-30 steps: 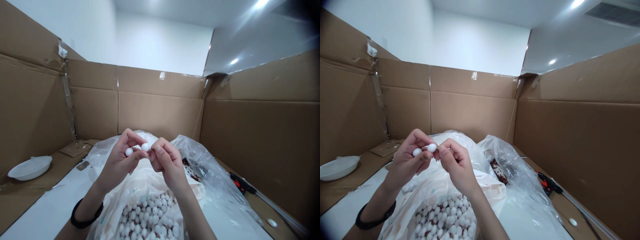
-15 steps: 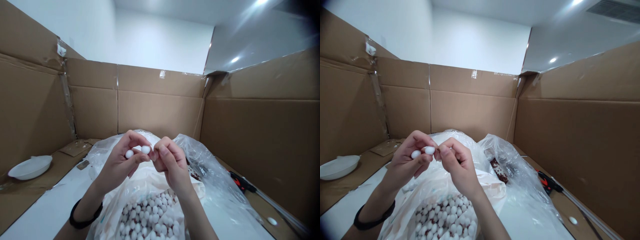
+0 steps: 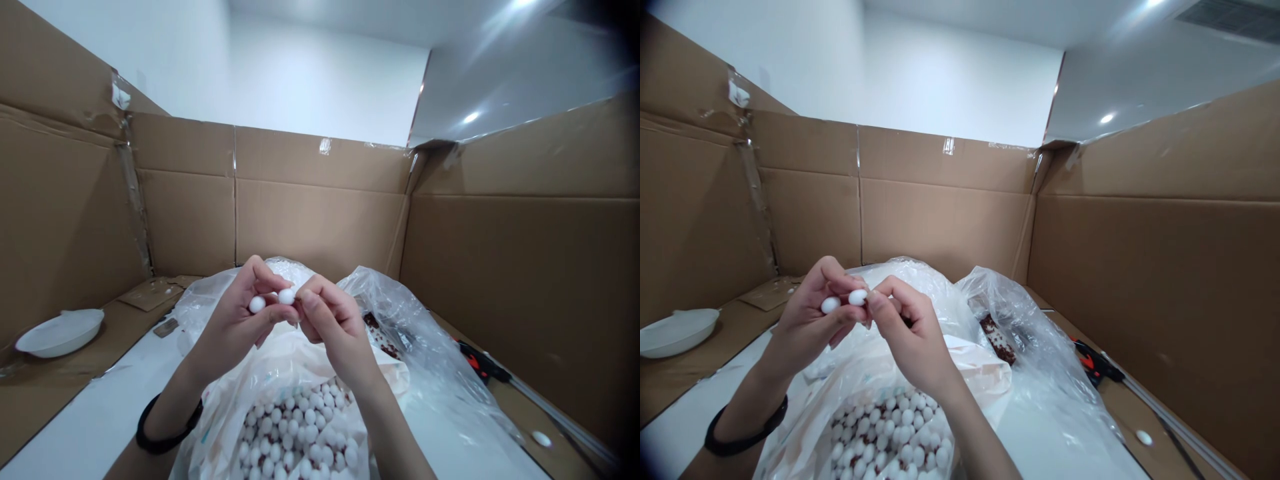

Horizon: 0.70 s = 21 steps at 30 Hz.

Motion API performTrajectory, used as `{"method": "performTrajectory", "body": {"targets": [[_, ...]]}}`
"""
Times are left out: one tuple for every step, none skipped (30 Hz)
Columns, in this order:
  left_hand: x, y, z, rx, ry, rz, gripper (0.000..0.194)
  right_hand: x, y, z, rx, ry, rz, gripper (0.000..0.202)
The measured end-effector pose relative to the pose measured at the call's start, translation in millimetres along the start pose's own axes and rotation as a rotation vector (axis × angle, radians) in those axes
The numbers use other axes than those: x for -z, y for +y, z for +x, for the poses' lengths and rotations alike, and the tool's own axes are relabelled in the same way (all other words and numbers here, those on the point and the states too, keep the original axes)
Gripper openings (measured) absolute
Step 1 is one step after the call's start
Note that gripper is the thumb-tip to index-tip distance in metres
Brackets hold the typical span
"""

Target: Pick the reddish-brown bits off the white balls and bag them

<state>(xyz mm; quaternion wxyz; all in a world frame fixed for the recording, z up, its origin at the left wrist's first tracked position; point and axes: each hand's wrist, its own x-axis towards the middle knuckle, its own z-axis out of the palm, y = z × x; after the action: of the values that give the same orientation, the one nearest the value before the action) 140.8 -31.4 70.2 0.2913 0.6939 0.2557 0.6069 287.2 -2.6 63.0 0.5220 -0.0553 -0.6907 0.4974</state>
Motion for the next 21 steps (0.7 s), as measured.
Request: {"method": "performTrajectory", "body": {"targets": [[0.5, 0, 0, -0.013, 0.002, 0.014, 0.022, 0, 0, 0, 0.004, 0.0, -0.011, 0.029], [1.2, 0, -1, -0.03, 0.003, 0.033, 0.021, -1, -1, 0, 0.005, -0.003, -0.021, 0.029], [2.1, 0, -1, -0.047, 0.0, 0.058, 0.02, -1, -1, 1, 0.0, -0.011, -0.026, 0.029], [3.3, 0, -2, -0.062, -0.001, 0.09, 0.019, -1, -1, 1, -0.012, -0.022, -0.023, 0.029], [4.6, 0, -2, -0.073, -0.003, 0.128, 0.018, -1, -2, 2, -0.03, -0.034, -0.013, 0.029], [6.1, 0, -3, -0.078, -0.002, 0.172, 0.017, -1, -2, 2, -0.051, -0.047, 0.006, 0.029], [7.6, 0, -4, -0.08, -0.001, 0.216, 0.017, 0, -2, 3, -0.072, -0.062, 0.031, 0.029], [9.0, 0, -4, -0.082, 0.0, 0.256, 0.017, 0, -1, 4, -0.091, -0.076, 0.056, 0.029], [10.1, 0, -4, -0.085, 0.0, 0.294, 0.017, 0, -1, 5, -0.108, -0.09, 0.079, 0.03], [11.0, 0, -5, -0.089, 0.001, 0.323, 0.017, 1, 0, 6, -0.121, -0.104, 0.098, 0.03], [11.6, 1, -4, -0.094, 0.001, 0.347, 0.017, 1, 0, 7, -0.132, -0.115, 0.111, 0.03], [11.8, 2, -4, -0.102, 0.006, 0.367, 0.017, 2, 1, 7, -0.141, -0.125, 0.118, 0.03], [11.7, 2, -4, -0.11, 0.01, 0.384, 0.017, 3, 2, 8, -0.151, -0.133, 0.118, 0.03], [11.5, 3, -3, -0.119, 0.012, 0.403, 0.017, 3, 2, 9, -0.162, -0.14, 0.116, 0.031], [11.1, 4, -3, -0.129, 0.012, 0.421, 0.016, 4, 3, 9, -0.174, -0.15, 0.113, 0.031], [10.6, 5, -2, -0.139, 0.01, 0.438, 0.015, 5, 3, 10, -0.184, -0.16, 0.109, 0.032], [10.3, 5, -1, -0.145, 0.006, 0.455, 0.015, 6, 4, 10, -0.194, -0.168, 0.105, 0.032], [10.0, 6, -1, -0.149, 0.003, 0.468, 0.015, 6, 4, 10, -0.2, -0.174, 0.1, 0.032], [9.9, 7, -1, -0.15, 0.001, 0.482, 0.015, 7, 4, 11, -0.204, -0.175, 0.096, 0.032], [10.0, 7, 0, -0.151, 0.006, 0.497, 0.016, 7, 5, 11, -0.206, -0.174, 0.094, 0.032], [10.2, 8, 0, -0.15, 0.014, 0.517, 0.017, 7, 5, 11, -0.206, -0.171, 0.092, 0.032]]}}
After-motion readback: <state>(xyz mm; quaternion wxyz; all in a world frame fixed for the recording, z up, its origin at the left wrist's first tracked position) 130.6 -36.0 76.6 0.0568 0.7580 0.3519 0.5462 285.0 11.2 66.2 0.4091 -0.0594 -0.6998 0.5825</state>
